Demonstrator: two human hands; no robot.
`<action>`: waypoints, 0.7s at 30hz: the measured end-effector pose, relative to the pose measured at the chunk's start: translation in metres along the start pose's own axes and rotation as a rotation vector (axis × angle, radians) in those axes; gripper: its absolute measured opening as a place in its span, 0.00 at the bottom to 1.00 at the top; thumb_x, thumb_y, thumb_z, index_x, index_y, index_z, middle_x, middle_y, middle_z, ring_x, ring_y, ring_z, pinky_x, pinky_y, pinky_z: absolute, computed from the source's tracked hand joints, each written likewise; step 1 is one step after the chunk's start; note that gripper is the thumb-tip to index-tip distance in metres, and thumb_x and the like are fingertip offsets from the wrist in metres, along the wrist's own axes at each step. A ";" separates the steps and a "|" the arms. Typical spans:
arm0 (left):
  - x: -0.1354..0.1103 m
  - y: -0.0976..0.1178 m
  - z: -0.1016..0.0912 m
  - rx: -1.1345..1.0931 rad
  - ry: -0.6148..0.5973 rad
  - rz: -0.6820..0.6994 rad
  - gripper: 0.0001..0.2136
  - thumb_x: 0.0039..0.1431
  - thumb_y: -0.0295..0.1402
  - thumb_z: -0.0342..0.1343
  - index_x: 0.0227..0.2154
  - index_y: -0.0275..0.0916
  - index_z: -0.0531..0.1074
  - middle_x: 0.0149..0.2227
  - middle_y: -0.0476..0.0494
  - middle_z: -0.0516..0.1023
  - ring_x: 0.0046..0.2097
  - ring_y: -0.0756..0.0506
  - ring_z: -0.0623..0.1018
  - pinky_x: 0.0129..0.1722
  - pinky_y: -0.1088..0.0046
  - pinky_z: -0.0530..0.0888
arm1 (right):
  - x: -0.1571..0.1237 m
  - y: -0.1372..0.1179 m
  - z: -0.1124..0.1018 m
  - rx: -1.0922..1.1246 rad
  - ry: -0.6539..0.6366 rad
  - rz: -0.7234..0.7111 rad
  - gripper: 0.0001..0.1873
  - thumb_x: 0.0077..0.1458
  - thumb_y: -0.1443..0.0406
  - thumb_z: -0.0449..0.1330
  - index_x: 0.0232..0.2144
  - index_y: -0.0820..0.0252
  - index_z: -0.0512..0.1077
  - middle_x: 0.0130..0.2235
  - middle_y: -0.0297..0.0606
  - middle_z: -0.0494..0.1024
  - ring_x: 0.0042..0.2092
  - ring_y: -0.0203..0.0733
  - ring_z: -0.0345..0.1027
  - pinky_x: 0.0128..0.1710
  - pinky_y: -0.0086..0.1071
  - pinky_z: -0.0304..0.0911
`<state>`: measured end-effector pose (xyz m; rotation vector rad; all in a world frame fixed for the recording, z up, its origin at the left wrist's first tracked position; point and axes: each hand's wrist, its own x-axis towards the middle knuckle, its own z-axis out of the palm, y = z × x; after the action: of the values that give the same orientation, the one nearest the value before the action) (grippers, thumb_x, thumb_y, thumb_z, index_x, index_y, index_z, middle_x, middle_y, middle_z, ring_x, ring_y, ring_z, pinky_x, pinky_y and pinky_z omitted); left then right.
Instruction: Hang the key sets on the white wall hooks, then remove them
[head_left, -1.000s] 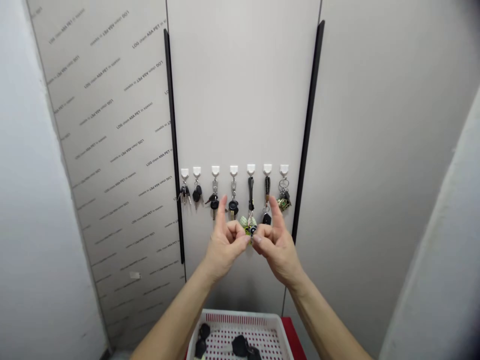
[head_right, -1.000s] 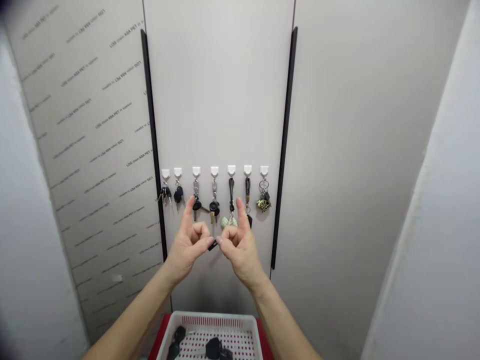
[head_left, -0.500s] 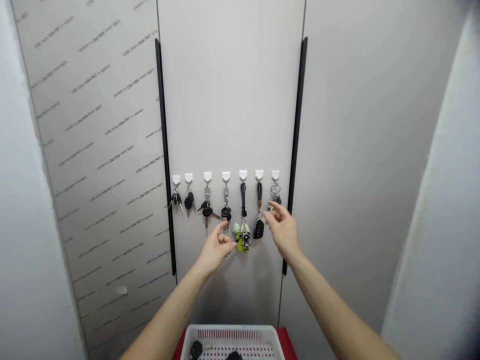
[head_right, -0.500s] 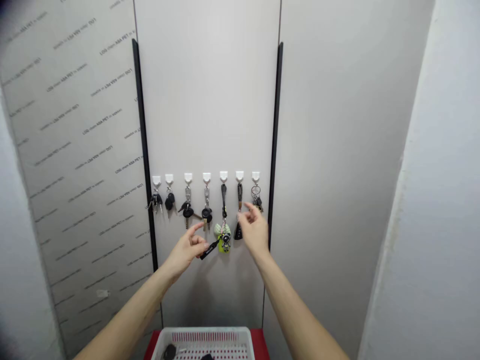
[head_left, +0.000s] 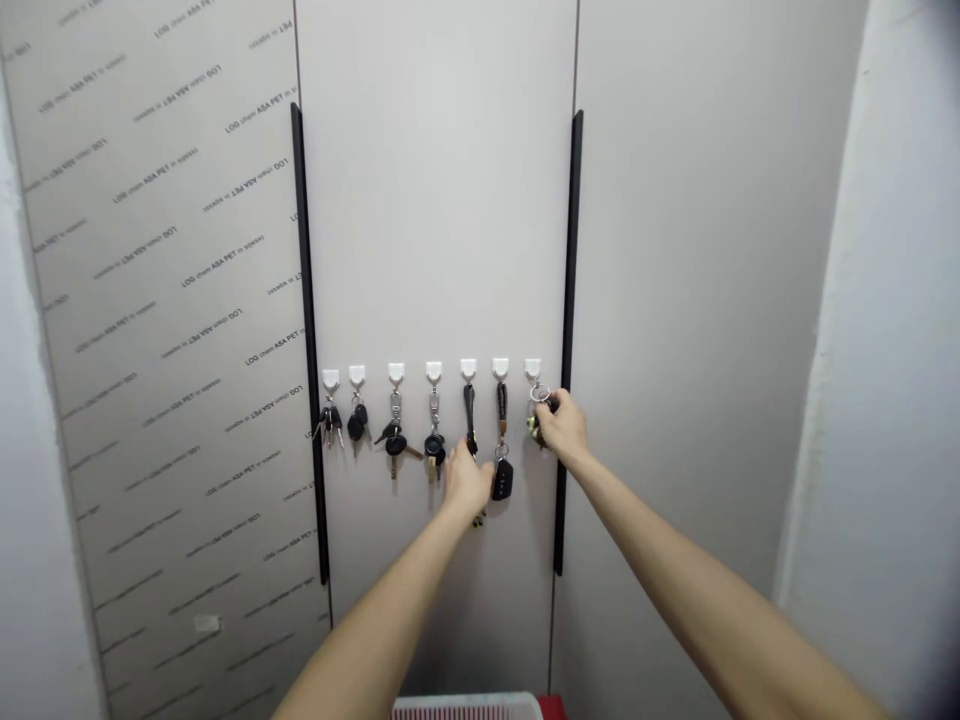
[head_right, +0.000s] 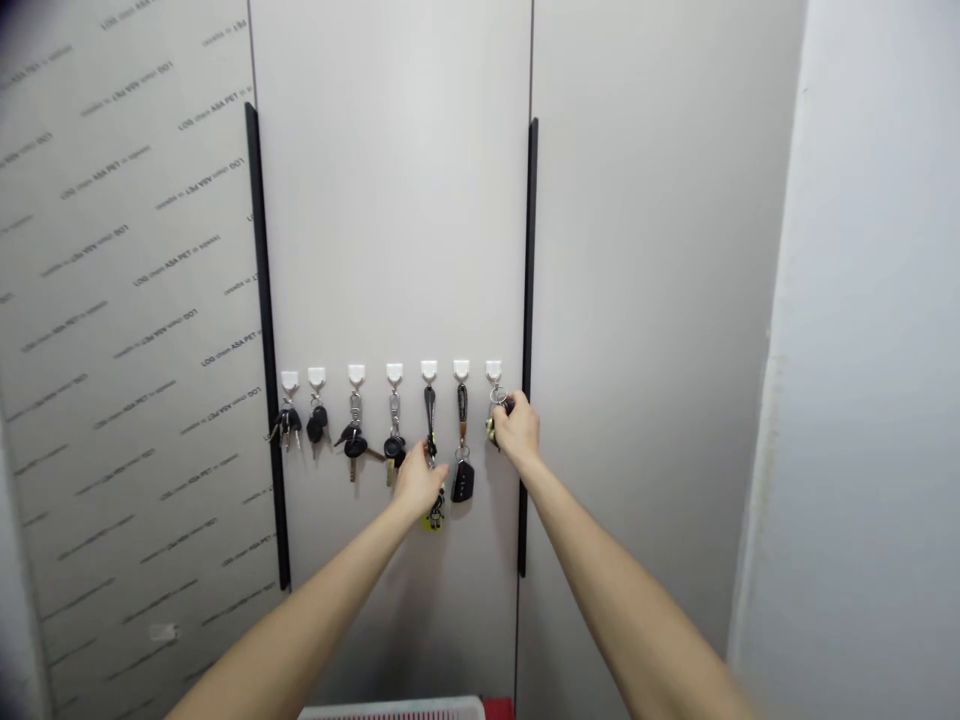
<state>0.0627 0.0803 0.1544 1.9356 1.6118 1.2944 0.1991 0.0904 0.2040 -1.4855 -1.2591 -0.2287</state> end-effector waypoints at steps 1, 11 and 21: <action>0.002 0.000 0.001 -0.004 0.002 -0.017 0.18 0.41 0.29 0.47 0.40 0.32 0.58 0.41 0.37 0.65 0.43 0.46 0.65 0.40 0.75 0.60 | 0.005 -0.003 -0.003 0.031 0.006 -0.016 0.11 0.40 0.66 0.45 0.28 0.61 0.63 0.23 0.35 0.68 0.26 0.34 0.60 0.25 0.25 0.53; 0.027 0.001 0.005 -0.096 0.026 -0.079 0.07 0.43 0.31 0.45 0.23 0.35 0.66 0.28 0.39 0.72 0.33 0.45 0.70 0.29 0.74 0.63 | 0.014 -0.027 -0.005 0.117 -0.180 -0.090 0.10 0.36 0.64 0.51 0.24 0.62 0.67 0.23 0.34 0.70 0.25 0.33 0.62 0.25 0.23 0.55; 0.049 0.023 -0.039 -0.372 0.054 0.022 0.11 0.48 0.33 0.38 0.20 0.35 0.63 0.17 0.50 0.65 0.18 0.55 0.64 0.18 0.82 0.60 | -0.005 -0.028 0.019 0.007 -0.213 -0.035 0.11 0.38 0.61 0.48 0.15 0.61 0.64 0.15 0.34 0.66 0.20 0.35 0.59 0.19 0.25 0.50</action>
<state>0.0448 0.1053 0.2133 1.7068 1.2641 1.5400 0.1662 0.0973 0.2109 -1.5129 -1.4555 -0.0905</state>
